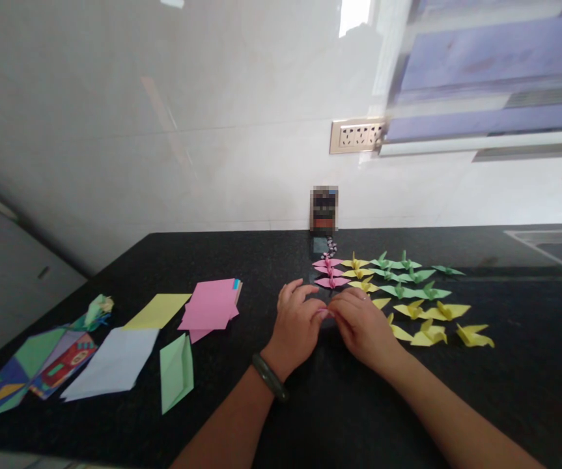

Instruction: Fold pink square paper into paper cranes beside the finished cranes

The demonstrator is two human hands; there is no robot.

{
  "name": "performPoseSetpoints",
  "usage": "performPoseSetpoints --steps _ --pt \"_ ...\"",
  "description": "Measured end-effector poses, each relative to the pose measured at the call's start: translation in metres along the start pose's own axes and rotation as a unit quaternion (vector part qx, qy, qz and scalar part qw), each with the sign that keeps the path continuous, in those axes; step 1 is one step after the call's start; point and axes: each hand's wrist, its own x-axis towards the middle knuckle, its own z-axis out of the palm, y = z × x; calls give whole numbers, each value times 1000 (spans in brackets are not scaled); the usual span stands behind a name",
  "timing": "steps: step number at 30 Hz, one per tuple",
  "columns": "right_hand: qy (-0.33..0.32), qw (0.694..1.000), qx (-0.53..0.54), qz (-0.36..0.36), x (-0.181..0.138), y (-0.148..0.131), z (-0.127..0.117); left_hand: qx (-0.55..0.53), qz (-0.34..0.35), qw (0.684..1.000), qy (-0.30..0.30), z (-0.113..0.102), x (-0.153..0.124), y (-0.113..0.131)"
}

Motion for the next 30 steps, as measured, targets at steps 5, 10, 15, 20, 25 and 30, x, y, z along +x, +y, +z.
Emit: performPoseSetpoints --steps 5,10,15,20,25,30 --pt "-8 1000 -12 -2 0 -2 -1 12 7 1000 -2 -5 0 1" --pt "20 999 -30 12 1 2 -5 61 -14 998 32 -16 6 -11" --pt "37 997 -54 33 2 7 -9 68 -55 987 132 -21 11 -21" --pt "10 999 -32 -19 2 -1 -6 38 56 997 -40 -14 5 -5" --pt "-2 1000 -18 -25 2 -4 -6 43 46 997 -52 -16 3 -3" --pt "62 997 -41 12 4 12 -15 80 -5 997 13 -26 8 -19"
